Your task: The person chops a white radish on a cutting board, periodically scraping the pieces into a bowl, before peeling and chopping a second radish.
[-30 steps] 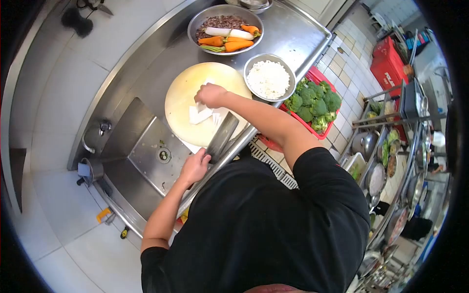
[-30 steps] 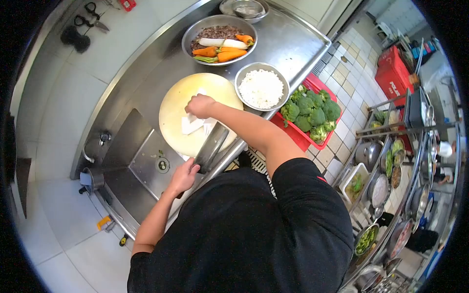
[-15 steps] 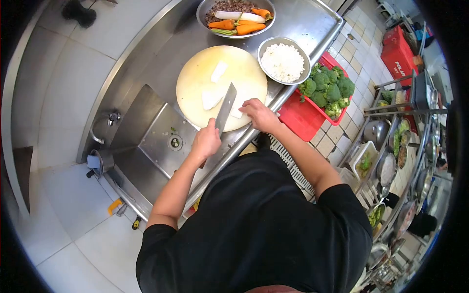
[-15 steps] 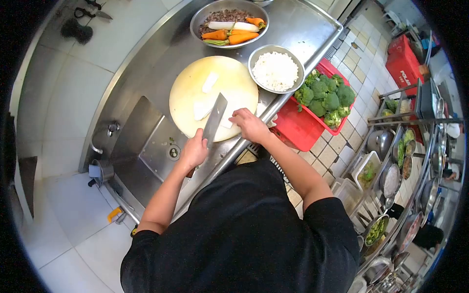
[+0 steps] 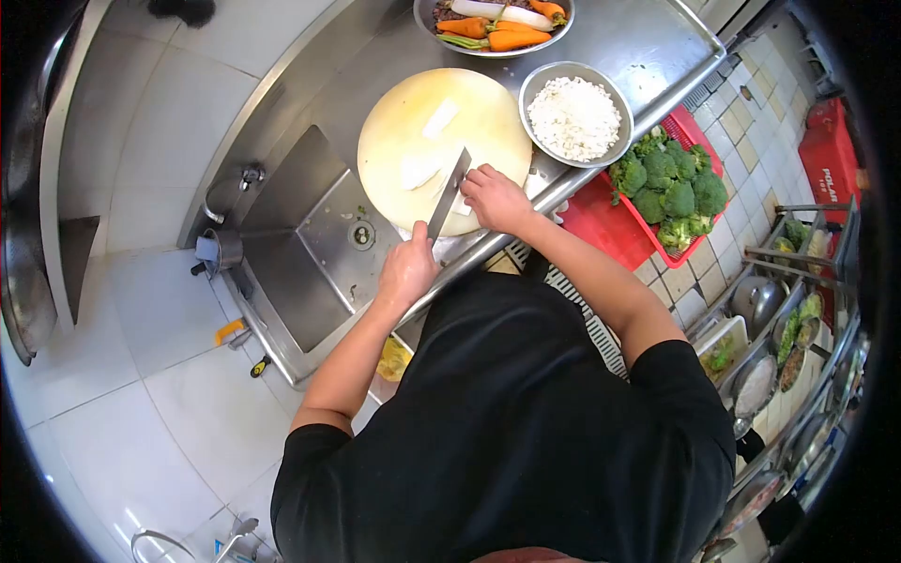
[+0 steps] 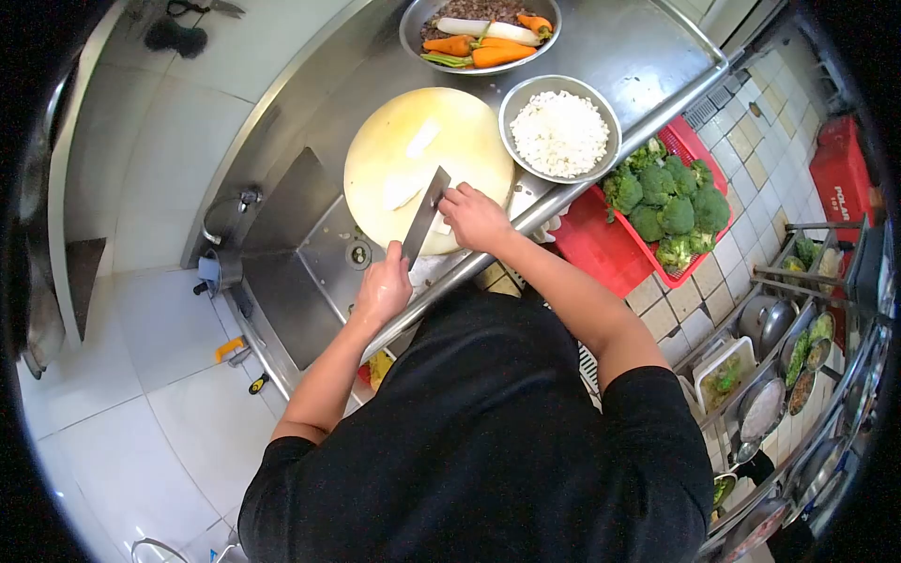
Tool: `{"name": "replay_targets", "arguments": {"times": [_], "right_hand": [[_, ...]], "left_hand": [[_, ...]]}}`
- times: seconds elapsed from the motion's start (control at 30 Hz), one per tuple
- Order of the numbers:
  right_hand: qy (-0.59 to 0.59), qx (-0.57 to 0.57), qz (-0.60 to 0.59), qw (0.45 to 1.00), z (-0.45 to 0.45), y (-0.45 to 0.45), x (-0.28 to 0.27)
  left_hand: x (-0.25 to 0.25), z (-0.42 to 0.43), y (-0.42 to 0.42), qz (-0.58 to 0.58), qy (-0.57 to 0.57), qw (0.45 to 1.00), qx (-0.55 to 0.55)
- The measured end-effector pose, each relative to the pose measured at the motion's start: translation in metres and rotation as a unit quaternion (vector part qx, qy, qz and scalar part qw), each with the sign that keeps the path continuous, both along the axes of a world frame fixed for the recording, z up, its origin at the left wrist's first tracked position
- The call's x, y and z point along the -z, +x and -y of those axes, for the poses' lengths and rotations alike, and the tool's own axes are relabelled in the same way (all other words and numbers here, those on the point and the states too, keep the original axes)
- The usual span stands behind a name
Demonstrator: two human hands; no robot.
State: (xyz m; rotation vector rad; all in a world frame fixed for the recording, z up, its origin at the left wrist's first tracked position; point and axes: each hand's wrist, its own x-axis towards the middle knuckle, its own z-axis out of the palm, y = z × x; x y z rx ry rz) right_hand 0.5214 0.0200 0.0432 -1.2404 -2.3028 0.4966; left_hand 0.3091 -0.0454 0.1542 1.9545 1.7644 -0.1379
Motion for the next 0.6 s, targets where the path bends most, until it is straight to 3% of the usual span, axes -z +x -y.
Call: {"name": "replay_targets", "arguments": {"times": [0.13, 0.4, 0.5, 0.6], "right_hand": [[0.008, 0.003, 0.000, 1.000, 0.000, -0.002, 0.005], [0.006, 0.000, -0.006, 1.000, -0.003, -0.001, 0.007], [0.009, 0.010, -0.039, 0.999, 0.000, 0.000, 0.002], [-0.001, 0.001, -0.045, 0.999, -0.001, 0.004, 0.003]], "left_hand": [[-0.023, 0.008, 0.002, -0.045, -0.025, 0.999, 0.006], [-0.025, 0.004, 0.005, -0.052, -0.053, 0.997, 0.009], [0.019, 0.001, -0.003, -0.018, -0.066, 0.998, -0.001], [0.027, -0.022, 0.007, 0.037, -0.054, 0.998, 0.001]]}}
